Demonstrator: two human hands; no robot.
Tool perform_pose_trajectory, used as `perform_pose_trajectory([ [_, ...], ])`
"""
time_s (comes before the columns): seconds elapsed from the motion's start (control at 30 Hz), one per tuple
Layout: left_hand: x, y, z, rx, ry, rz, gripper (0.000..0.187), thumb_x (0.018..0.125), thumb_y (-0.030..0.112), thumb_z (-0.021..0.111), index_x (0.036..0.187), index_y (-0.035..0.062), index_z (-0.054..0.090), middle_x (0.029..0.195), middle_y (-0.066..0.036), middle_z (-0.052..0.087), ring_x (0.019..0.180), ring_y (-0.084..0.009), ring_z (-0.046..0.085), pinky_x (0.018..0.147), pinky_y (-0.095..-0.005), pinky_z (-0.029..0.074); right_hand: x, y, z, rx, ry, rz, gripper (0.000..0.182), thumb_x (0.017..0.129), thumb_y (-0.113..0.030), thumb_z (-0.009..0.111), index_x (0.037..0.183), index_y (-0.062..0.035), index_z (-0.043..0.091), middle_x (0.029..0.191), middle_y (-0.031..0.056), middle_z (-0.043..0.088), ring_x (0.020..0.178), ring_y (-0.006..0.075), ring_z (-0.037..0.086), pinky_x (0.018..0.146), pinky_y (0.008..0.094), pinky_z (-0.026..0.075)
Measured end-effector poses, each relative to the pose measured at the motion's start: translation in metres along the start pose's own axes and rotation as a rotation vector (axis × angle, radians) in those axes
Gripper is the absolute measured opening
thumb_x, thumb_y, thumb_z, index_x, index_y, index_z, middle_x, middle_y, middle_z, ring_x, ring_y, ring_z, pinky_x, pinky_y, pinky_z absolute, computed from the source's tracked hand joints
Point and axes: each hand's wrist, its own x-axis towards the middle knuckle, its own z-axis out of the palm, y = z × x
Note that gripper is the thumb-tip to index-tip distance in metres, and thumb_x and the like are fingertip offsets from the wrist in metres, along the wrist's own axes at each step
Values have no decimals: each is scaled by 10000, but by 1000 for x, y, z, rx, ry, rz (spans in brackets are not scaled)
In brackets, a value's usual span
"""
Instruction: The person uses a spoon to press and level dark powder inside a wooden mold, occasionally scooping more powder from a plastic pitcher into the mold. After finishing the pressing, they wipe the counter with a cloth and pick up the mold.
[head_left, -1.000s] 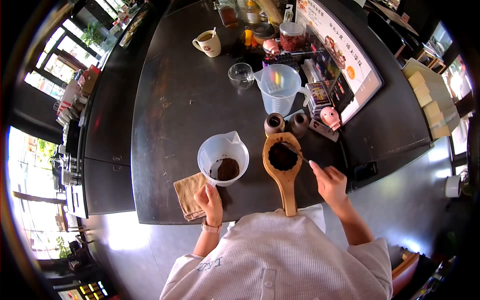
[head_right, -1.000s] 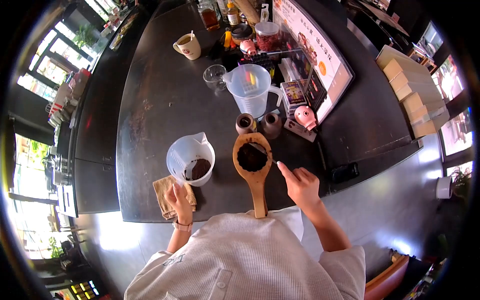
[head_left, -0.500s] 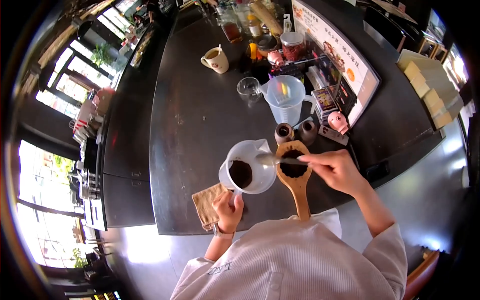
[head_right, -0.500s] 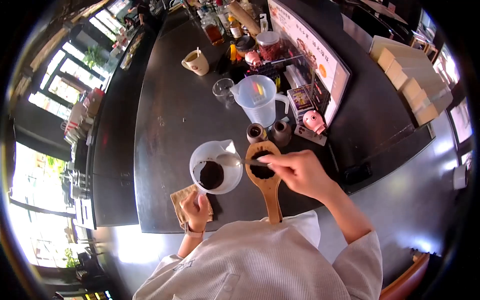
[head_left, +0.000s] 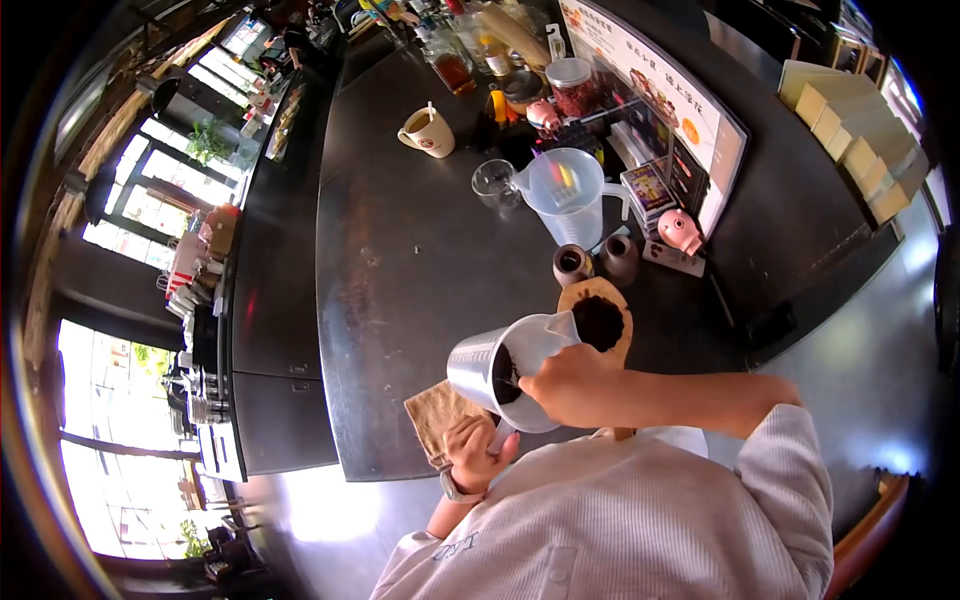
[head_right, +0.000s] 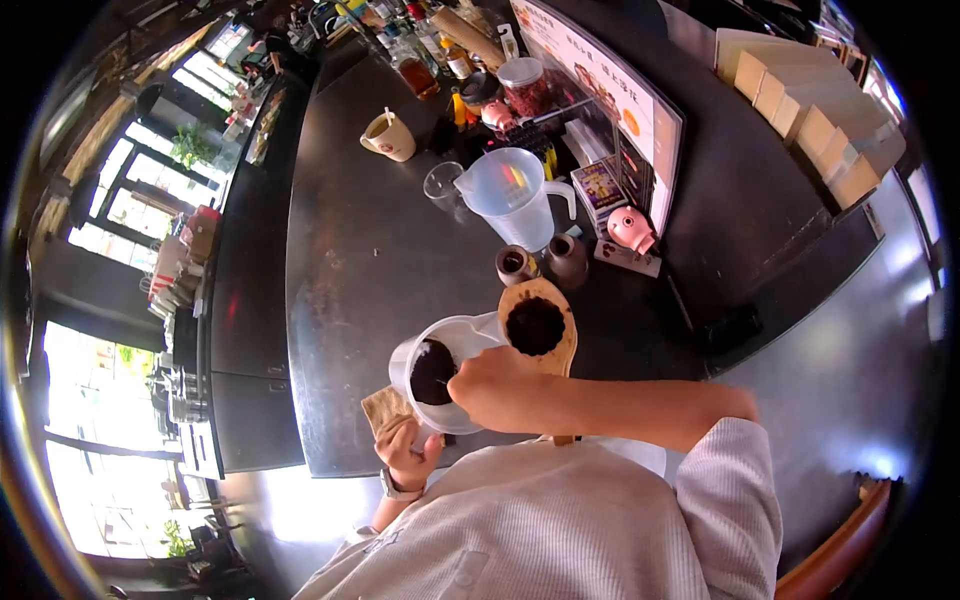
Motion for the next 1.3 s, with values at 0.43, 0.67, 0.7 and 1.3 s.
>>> perform_pose_trajectory([
  [0.43,4,-3,18,-41,94,-163,253,692,137,672,626,-5,474,549,-136,424,462,-286,436,457,-346,343,-28,29,-17,903,403,288,192,848,-130,562,916,-3,690,625,140,623,546,190,613,537,296,445],
  [0.67,3,-8,21,-122,131,-377,192,722,123,638,706,-32,528,542,-125,407,447,-252,408,443,-324,323,-42,42,-26,829,462,334,189,835,-110,565,947,-15,684,657,126,625,502,152,566,513,270,425],
  [0.7,1,-12,19,-153,73,-402,184,721,115,636,705,-33,527,539,-120,401,443,-245,398,439,-320,315,-43,42,-28,831,438,363,189,833,-108,565,949,-18,684,663,127,625,500,152,564,509,268,422],
  [1.3,7,-15,18,-189,-4,-390,259,723,122,666,619,2,461,514,-118,353,440,-258,361,426,-341,280,-50,46,-5,927,539,380,188,837,-60,575,983,-25,688,520,66,511,454,38,356,424,234,286],
])
